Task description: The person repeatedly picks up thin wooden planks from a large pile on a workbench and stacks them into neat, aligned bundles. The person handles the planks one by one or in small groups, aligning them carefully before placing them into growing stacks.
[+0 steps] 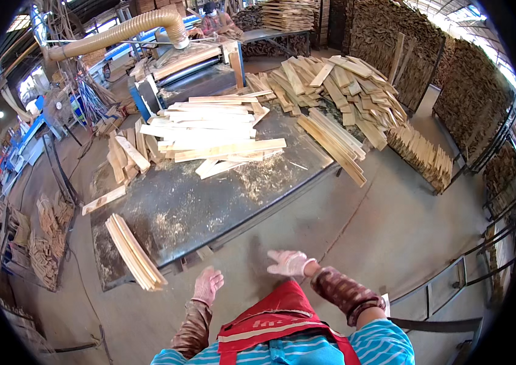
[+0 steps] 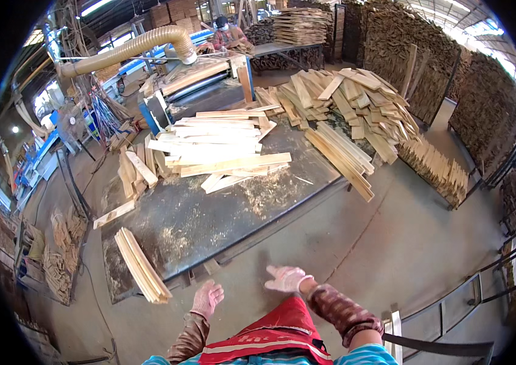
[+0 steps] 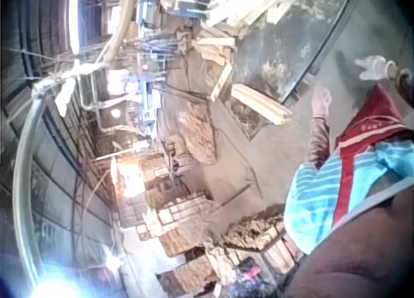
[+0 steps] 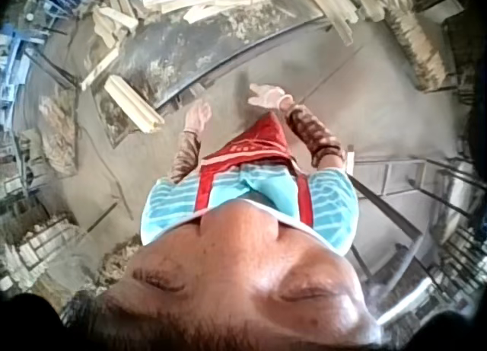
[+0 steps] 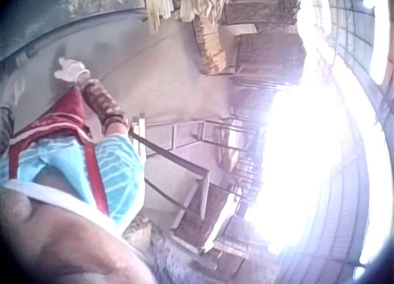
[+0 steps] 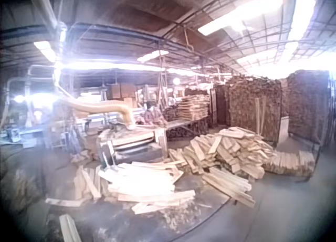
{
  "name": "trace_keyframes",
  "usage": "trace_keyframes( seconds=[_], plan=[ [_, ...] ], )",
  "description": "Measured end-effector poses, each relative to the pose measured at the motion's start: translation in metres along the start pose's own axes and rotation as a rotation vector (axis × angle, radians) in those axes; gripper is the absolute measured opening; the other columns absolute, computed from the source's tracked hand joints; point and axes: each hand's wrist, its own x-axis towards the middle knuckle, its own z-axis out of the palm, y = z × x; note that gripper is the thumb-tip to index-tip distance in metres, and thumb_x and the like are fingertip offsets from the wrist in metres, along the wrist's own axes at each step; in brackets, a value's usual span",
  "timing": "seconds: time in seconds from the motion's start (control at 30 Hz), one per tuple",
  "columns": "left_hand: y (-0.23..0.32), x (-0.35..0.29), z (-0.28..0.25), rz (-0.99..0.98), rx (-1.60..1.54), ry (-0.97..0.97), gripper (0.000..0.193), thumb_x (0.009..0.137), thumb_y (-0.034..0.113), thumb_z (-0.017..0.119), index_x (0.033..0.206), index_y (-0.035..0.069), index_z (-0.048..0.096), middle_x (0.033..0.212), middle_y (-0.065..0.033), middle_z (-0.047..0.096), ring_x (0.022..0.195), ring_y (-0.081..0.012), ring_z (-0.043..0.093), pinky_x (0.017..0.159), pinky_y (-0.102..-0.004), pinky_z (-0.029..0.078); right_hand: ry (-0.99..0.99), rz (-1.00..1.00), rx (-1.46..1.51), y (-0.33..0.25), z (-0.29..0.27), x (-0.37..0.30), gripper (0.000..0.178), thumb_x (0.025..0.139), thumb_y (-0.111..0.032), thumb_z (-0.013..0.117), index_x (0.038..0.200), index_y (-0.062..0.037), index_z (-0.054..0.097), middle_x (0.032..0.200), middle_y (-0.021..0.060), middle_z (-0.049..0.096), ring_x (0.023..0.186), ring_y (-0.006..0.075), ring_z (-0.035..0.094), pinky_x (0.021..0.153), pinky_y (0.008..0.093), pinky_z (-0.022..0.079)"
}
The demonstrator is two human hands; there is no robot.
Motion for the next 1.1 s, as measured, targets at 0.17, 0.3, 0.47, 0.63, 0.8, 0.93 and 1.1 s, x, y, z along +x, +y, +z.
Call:
trace_keyframes(
  seconds=[0.17, 0.3, 0.47, 0.63, 0.8, 0.93, 1.1],
  plan=[
    [0.069, 0.080, 0.110, 0.114, 0.029, -0.030, 0.046, 0.095, 0.029, 0.068, 0.134, 0.008, 0.055, 0.112, -0.0127, 0.068, 0.098, -0.0262, 0.067, 0.088, -0.0431, 0.056, 0.269, -0.034, -0.036, 0.058, -0.124, 0.156, 0.086, 0.083, -0.049, 0.066, 0.151, -0.0052, 0.034, 0.140, 0.0258, 0.053, 0.125, 0.0437, 0.055, 0.102, 0.0486, 0.047],
    [0.070, 0.144, 0.169, 0.191, 0.054, 0.019, 0.042, 0.096, 0.030, 0.067, 0.131, 0.008, 0.058, 0.109, -0.0104, 0.069, 0.094, -0.0228, 0.068, 0.083, -0.0396, 0.057, 0.445, 0.037, -0.279, 0.133, -0.222, 0.311, 0.086, 0.088, -0.043, 0.063, 0.156, -0.0056, 0.028, 0.157, 0.0252, 0.037, 0.138, 0.0440, 0.043, 0.114, 0.0502, 0.035],
    [0.058, 0.195, 0.161, 0.409, 0.415, 0.127, 0.043, 0.096, 0.029, 0.068, 0.132, 0.007, 0.058, 0.113, -0.0128, 0.069, 0.095, -0.0247, 0.069, 0.081, -0.0400, 0.058, 0.437, -0.004, -0.463, 0.164, -0.299, 0.425, 0.068, 0.095, -0.030, 0.049, 0.155, -0.0043, 0.031, 0.156, 0.0249, 0.037, 0.144, 0.0425, 0.036, 0.118, 0.0520, 0.027],
    [0.116, 0.209, 0.275, 0.098, -0.006, 0.157, 0.051, 0.095, 0.030, 0.071, 0.136, 0.005, 0.055, 0.116, -0.0159, 0.068, 0.095, -0.0293, 0.069, 0.083, -0.0435, 0.059, 0.199, -0.048, -0.547, 0.204, -0.327, 0.455, 0.041, 0.090, -0.023, 0.059, 0.129, -0.0103, 0.060, 0.107, 0.0133, 0.074, 0.101, 0.0345, 0.072, 0.080, 0.0463, 0.058],
    [0.139, 0.279, 0.345, -0.083, -0.509, -0.244, 0.052, 0.100, 0.042, 0.060, 0.144, 0.017, 0.047, 0.124, -0.0184, 0.065, 0.112, -0.0350, 0.064, 0.099, -0.0534, 0.053, -0.431, -0.288, 0.616, 0.216, -0.290, 0.395, 0.047, 0.092, -0.020, 0.061, 0.136, -0.0068, 0.060, 0.109, 0.0140, 0.071, 0.097, 0.0265, 0.069, 0.087, 0.0429, 0.056],
    [0.166, 0.317, 0.386, 0.005, -0.663, -0.449, 0.047, 0.098, 0.024, 0.066, 0.140, 0.007, 0.052, 0.122, -0.0175, 0.066, 0.110, -0.0354, 0.066, 0.099, -0.0521, 0.055, -0.235, -0.559, 0.299, 0.215, -0.267, 0.393, 0.034, 0.098, -0.017, 0.058, 0.129, -0.0055, 0.065, 0.103, 0.0125, 0.072, 0.094, 0.0228, 0.066, 0.083, 0.0353, 0.056],
    [0.177, 0.322, 0.391, 0.066, -0.531, -0.125, 0.043, 0.098, 0.014, 0.062, 0.138, 0.004, 0.049, 0.116, -0.0158, 0.067, 0.106, -0.0327, 0.067, 0.095, -0.0470, 0.056, 0.408, -0.144, 0.895, 0.216, -0.400, 0.473, 0.012, 0.097, -0.018, 0.060, 0.098, -0.0070, 0.064, 0.093, 0.0088, 0.067, 0.082, 0.0204, 0.062, 0.070, 0.0338, 0.051]
  ],
)
